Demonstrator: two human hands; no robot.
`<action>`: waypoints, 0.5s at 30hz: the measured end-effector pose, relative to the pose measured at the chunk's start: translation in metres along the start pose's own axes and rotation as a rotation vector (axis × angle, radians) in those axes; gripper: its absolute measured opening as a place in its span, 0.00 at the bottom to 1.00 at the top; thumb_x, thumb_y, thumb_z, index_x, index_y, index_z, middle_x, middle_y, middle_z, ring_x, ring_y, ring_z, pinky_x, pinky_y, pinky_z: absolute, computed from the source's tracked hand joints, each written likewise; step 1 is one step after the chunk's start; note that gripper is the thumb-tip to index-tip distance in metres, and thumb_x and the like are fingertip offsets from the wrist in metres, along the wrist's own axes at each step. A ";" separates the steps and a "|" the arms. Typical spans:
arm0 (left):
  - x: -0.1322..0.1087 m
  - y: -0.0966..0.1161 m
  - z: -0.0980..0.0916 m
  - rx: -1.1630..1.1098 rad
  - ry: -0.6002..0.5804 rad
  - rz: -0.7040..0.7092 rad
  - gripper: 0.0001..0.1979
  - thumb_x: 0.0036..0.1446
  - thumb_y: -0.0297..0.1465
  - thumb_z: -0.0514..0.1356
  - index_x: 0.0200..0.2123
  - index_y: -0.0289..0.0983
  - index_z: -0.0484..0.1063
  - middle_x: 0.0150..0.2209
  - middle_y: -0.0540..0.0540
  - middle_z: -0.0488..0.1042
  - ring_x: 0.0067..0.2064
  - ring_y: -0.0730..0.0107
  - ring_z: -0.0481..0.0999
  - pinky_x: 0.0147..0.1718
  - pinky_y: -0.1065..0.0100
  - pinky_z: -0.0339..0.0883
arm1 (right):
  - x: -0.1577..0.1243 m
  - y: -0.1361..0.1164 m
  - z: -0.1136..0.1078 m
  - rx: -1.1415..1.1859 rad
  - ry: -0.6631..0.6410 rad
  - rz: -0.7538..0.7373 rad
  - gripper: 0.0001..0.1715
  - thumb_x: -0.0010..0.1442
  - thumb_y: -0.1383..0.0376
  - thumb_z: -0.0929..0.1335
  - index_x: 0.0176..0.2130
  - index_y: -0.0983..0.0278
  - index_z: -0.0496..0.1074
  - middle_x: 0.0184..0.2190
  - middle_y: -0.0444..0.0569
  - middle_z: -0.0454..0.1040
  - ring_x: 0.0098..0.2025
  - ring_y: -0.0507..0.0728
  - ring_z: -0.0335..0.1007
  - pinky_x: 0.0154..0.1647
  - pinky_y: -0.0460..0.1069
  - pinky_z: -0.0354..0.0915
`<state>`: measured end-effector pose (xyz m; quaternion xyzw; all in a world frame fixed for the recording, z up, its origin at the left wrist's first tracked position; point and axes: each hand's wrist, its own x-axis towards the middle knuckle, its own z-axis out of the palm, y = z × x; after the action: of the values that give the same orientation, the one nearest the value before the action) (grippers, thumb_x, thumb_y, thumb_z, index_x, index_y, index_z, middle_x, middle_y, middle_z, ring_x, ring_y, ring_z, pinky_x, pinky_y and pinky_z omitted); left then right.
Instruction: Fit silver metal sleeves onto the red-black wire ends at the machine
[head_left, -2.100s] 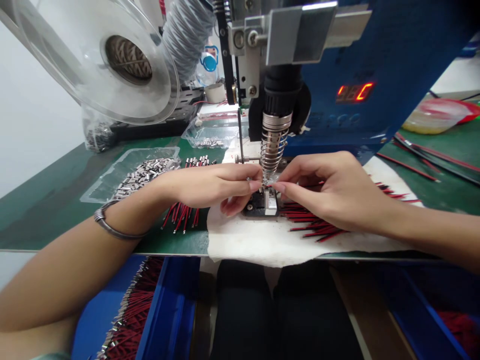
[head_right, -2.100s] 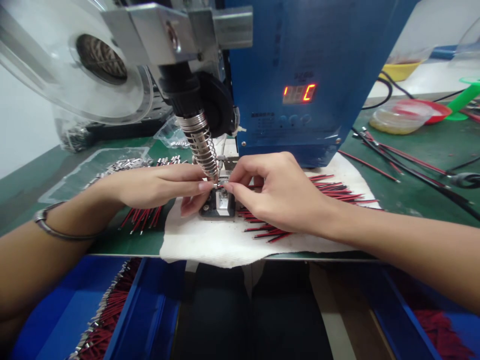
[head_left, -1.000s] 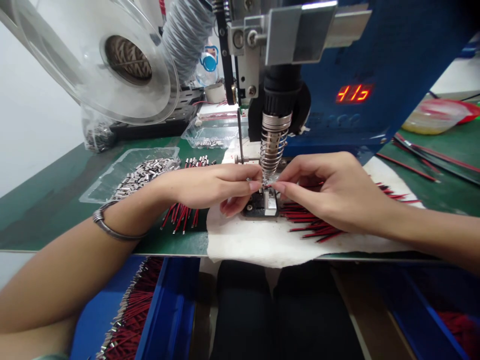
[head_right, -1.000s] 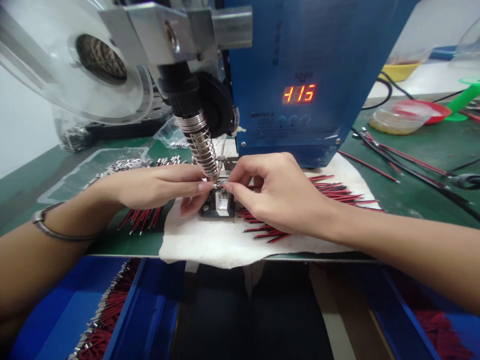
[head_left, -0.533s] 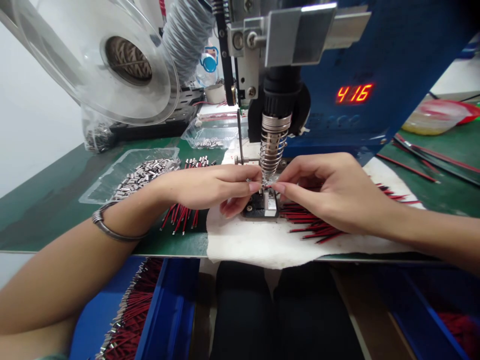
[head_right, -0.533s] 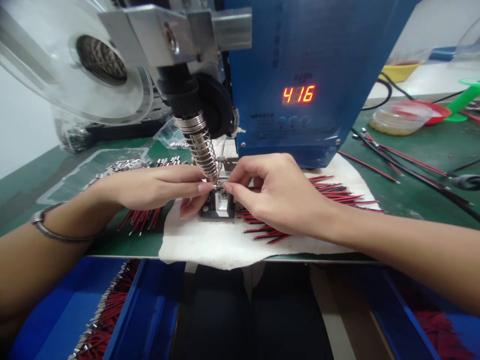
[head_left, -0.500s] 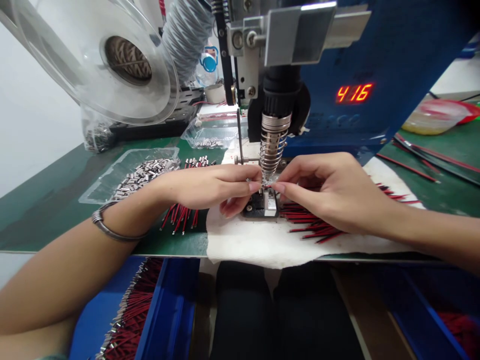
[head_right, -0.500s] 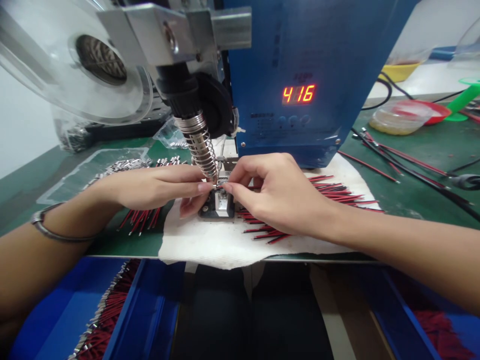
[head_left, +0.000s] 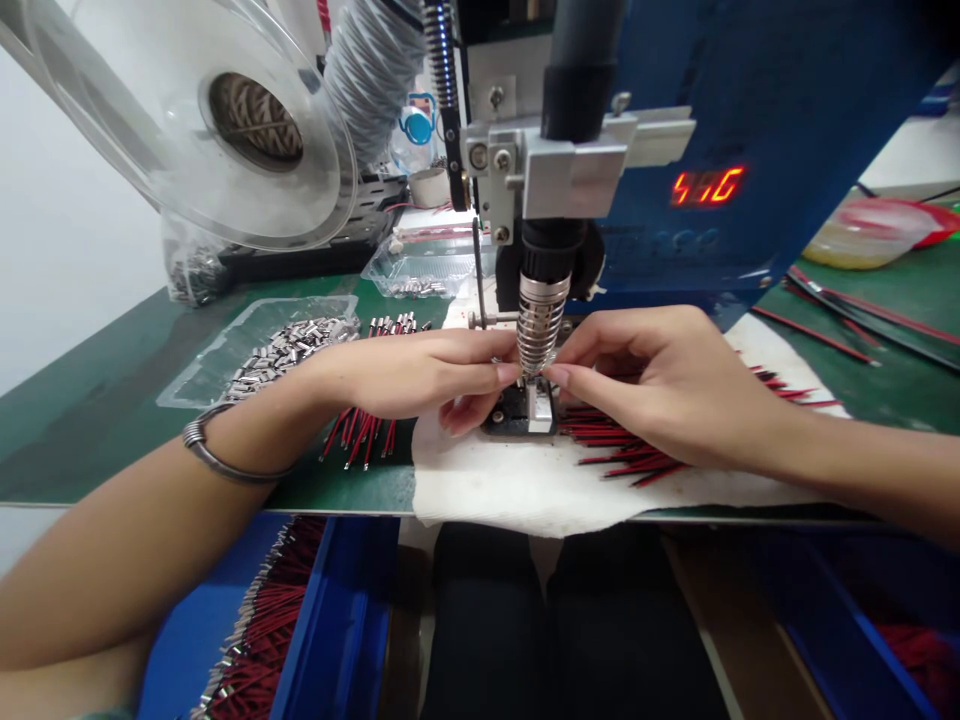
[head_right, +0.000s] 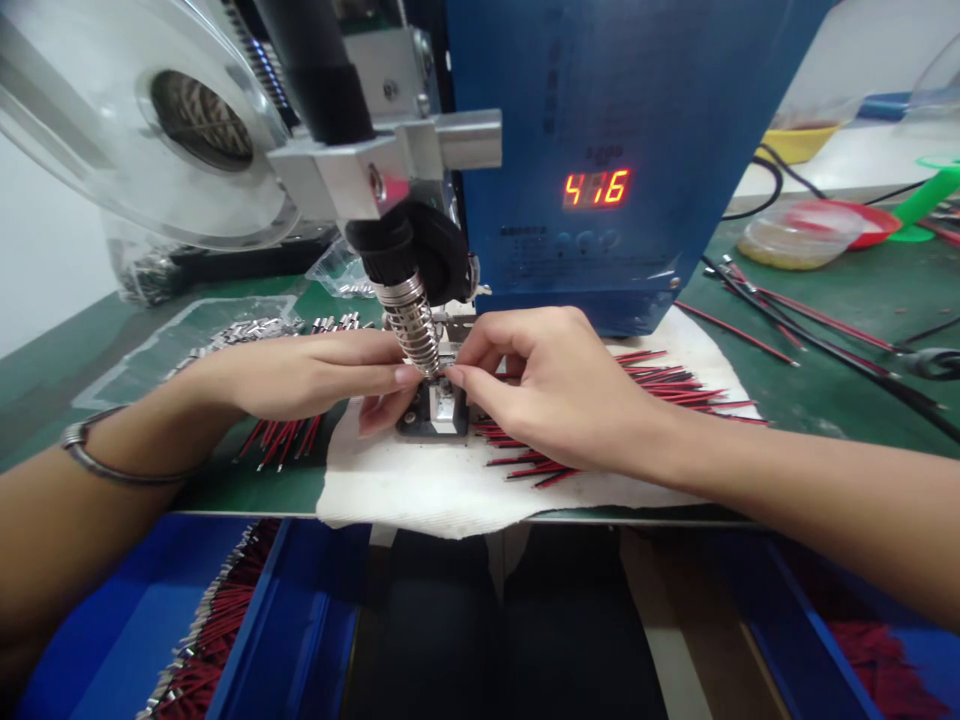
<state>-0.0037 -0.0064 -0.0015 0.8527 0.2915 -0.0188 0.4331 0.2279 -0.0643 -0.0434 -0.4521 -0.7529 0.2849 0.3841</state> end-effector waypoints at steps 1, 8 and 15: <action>0.000 0.000 0.000 0.001 -0.001 0.002 0.13 0.75 0.39 0.49 0.37 0.40 0.64 0.26 0.52 0.72 0.29 0.71 0.72 0.35 0.69 0.69 | 0.000 0.000 0.000 0.000 0.003 -0.001 0.20 0.62 0.48 0.76 0.30 0.60 0.80 0.22 0.45 0.77 0.23 0.54 0.68 0.25 0.51 0.61; -0.001 0.001 -0.001 0.025 -0.003 -0.019 0.15 0.75 0.39 0.50 0.34 0.40 0.63 0.26 0.51 0.73 0.30 0.70 0.73 0.36 0.68 0.69 | 0.000 0.001 0.000 -0.008 0.001 0.001 0.19 0.62 0.49 0.76 0.31 0.60 0.80 0.23 0.45 0.78 0.24 0.54 0.69 0.24 0.50 0.61; 0.000 0.001 -0.001 0.032 -0.001 -0.021 0.16 0.75 0.39 0.50 0.34 0.40 0.63 0.26 0.51 0.73 0.30 0.70 0.73 0.36 0.68 0.70 | -0.001 0.000 0.000 -0.010 0.007 0.008 0.22 0.61 0.45 0.76 0.30 0.60 0.80 0.22 0.45 0.78 0.23 0.55 0.68 0.22 0.51 0.60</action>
<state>-0.0033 -0.0056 -0.0005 0.8564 0.3001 -0.0284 0.4192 0.2279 -0.0652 -0.0436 -0.4582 -0.7511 0.2812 0.3832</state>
